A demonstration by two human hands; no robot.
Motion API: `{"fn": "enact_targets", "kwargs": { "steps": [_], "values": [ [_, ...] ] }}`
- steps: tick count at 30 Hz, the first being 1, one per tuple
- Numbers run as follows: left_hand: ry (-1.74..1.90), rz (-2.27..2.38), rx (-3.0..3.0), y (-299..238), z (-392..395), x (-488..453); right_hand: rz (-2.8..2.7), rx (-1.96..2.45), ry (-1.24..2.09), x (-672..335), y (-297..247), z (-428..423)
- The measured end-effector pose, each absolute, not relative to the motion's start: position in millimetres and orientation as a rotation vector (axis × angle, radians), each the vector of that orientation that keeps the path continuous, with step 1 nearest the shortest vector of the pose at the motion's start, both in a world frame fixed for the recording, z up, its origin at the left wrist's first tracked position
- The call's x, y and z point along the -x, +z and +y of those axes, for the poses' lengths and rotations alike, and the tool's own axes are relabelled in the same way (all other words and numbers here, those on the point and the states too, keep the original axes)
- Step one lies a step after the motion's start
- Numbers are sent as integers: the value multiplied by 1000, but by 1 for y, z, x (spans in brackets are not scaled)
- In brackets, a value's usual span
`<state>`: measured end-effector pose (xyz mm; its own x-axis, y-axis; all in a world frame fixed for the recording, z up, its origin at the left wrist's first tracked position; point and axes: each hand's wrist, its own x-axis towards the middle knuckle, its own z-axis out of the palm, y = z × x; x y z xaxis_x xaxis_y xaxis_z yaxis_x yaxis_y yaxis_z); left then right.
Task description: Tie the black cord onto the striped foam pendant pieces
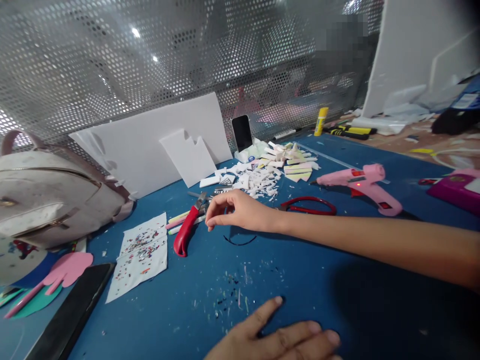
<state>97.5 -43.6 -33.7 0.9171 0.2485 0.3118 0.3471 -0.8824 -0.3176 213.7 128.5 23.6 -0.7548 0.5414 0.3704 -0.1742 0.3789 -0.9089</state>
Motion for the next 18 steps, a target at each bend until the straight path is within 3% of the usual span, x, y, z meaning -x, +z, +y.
{"fn": "enact_targets", "kwargs": {
  "steps": [7, 10, 13, 18],
  "values": [
    [-1, -717, 3191, 13, -12, -57, -1990, 323, 1420, -212, 19, 132],
    [-159, -1022, 3374, 28, 0, -54, -1985, 339, 1409, -211, 17, 132],
    [-620, -1327, 3349, 26, 13, -62, -1985, 338, 1409, -209, 16, 131],
    [-840, -1363, 3378, 11, 33, -87, -1975, 346, 1413, -210, 17, 131]
  ]
}}
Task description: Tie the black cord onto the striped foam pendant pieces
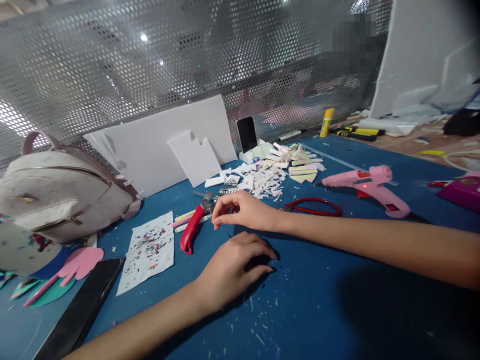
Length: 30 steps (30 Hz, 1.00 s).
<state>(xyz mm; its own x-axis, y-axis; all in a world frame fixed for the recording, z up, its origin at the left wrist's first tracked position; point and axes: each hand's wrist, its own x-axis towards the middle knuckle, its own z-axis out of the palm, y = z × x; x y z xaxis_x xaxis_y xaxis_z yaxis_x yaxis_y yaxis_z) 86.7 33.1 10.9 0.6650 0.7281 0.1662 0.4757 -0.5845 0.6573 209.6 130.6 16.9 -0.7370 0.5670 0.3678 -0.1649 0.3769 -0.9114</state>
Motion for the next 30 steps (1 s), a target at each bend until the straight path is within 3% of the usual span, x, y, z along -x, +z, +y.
{"fn": "enact_targets", "kwargs": {
  "steps": [14, 24, 30],
  "values": [
    [545, 865, -2303, 10, 41, -103, -1973, 366, 1420, -210, 16, 128],
    [1251, 1267, -1713, 6, 27, -37, -1930, 600, 1214, -207, 2, 123],
    [1340, 1281, -1365, -7, 31, -17, -2042, 604, 1032, -207, -1, 109]
  ]
}}
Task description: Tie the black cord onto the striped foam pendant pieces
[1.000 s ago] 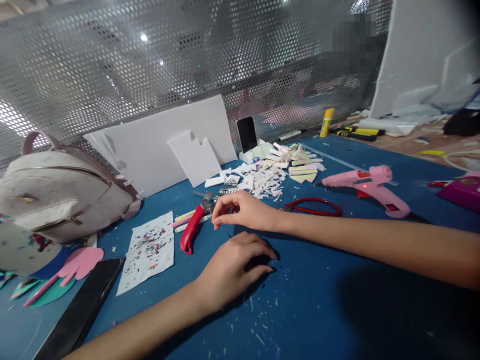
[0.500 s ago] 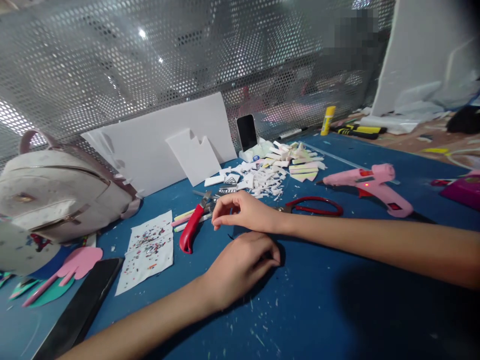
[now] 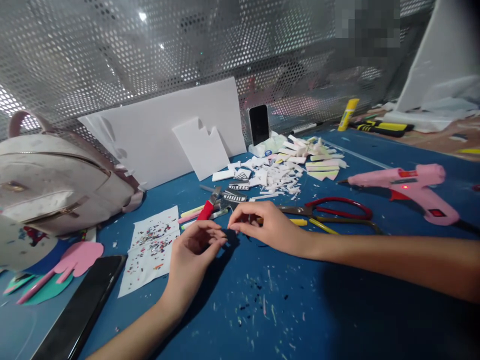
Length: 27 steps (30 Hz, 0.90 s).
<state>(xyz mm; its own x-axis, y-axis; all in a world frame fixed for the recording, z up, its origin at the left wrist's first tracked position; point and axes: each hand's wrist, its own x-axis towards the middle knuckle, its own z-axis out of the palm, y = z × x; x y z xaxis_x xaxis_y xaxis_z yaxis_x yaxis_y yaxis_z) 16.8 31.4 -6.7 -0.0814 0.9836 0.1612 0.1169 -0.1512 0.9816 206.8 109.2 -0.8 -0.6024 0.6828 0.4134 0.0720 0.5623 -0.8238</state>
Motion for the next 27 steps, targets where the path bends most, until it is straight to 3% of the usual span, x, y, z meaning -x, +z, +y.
{"fn": "enact_targets", "kwargs": {
  "steps": [11, 27],
  "values": [
    [1353, 1269, -1345, -4, 30, -17, -2247, 474, 746, -211, -4, 101],
    [1312, 1363, -1370, -5, 30, -16, -2279, 556, 669, -211, -5, 102]
  ]
}}
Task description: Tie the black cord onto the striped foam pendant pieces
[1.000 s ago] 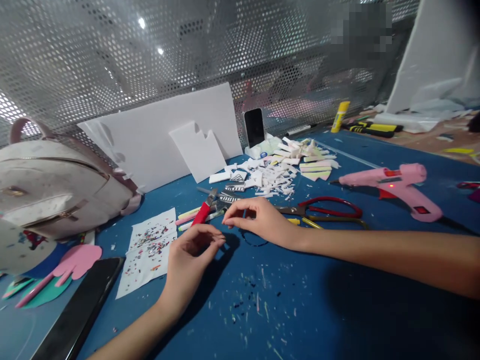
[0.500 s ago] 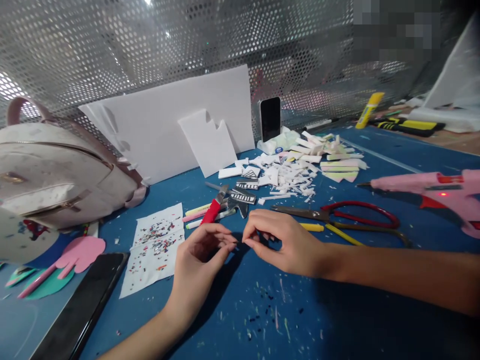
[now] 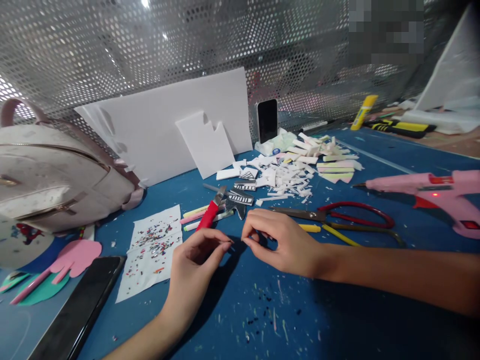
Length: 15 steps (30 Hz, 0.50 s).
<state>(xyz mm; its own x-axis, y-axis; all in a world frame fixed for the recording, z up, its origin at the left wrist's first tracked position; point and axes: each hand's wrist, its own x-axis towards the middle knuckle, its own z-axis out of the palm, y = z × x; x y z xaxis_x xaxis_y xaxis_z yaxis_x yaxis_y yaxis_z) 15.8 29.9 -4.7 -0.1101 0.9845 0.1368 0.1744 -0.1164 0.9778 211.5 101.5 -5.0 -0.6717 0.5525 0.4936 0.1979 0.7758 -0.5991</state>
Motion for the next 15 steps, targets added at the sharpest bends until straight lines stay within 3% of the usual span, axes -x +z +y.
{"fn": "enact_targets", "kwargs": {
  "steps": [15],
  "values": [
    [1299, 1396, -1396, -3, 29, -17, -2319, 572, 631, -211, -7, 102]
  ]
}}
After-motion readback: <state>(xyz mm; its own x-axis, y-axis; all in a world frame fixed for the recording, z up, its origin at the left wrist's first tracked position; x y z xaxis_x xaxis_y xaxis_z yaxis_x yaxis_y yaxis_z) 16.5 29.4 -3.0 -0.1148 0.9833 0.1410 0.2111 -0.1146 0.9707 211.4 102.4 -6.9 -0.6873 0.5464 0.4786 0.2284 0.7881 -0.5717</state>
